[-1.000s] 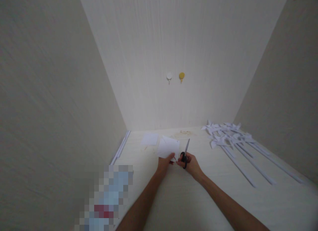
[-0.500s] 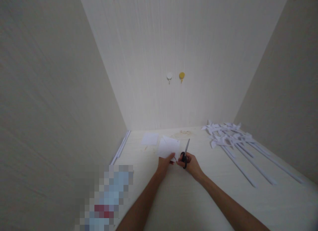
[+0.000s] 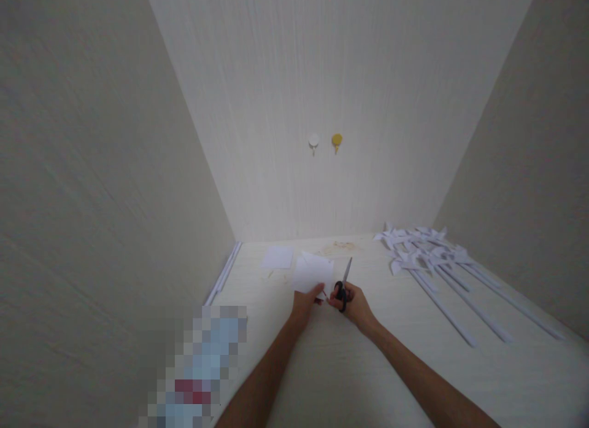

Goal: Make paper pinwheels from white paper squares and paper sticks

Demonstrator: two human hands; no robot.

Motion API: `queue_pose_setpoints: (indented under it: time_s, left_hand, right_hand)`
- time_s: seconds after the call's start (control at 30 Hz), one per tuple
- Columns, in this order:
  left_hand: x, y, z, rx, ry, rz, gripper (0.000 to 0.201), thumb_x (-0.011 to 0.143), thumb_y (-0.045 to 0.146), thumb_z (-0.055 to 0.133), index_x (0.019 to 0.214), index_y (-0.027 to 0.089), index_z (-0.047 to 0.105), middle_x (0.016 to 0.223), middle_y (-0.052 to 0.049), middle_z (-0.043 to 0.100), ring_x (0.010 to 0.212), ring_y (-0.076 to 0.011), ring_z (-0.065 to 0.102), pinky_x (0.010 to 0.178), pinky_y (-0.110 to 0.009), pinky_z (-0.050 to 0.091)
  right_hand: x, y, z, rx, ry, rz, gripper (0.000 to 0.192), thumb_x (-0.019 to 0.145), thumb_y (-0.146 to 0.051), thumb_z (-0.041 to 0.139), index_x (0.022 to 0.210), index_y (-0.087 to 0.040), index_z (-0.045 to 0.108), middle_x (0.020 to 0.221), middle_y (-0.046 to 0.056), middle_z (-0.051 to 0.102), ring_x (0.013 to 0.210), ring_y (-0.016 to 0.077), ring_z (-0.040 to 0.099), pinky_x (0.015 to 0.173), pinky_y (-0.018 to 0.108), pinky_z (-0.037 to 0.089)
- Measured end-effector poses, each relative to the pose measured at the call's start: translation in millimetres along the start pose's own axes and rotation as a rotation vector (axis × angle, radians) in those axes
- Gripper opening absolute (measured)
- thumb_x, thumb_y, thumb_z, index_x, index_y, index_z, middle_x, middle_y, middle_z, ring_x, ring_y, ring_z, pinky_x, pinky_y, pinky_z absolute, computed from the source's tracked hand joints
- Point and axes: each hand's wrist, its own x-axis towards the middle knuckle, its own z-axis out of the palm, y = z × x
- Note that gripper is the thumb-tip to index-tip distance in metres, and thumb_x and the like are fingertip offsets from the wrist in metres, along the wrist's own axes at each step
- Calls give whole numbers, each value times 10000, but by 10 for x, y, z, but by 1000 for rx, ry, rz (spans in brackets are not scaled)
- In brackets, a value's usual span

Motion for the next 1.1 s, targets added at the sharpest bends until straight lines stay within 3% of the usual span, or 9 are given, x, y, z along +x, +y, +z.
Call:
queue_pose_setpoints:
  time_s: [0.77,1.1]
  left_hand:
    - [-1,7,17,10,42,-22,184,531,275,661,512,132,548,476,-2,549,395,-95,465,381,-215,350]
    - [-26,40,13,25,-2,-1,188,564,268,639,491,134,531,461,4,529,391,-86,452,391,-208,360]
  right_hand:
    - [-17,-74,5,-32,2,-9,270,480,-313,701,579,-175,492,531,-25,544,459,83,457,430,205,349]
    - [-4,-25,-6,-26,7,-10,247,496,-271,695,593,-172,491,548,-25,552,470,81,464,438,202,354]
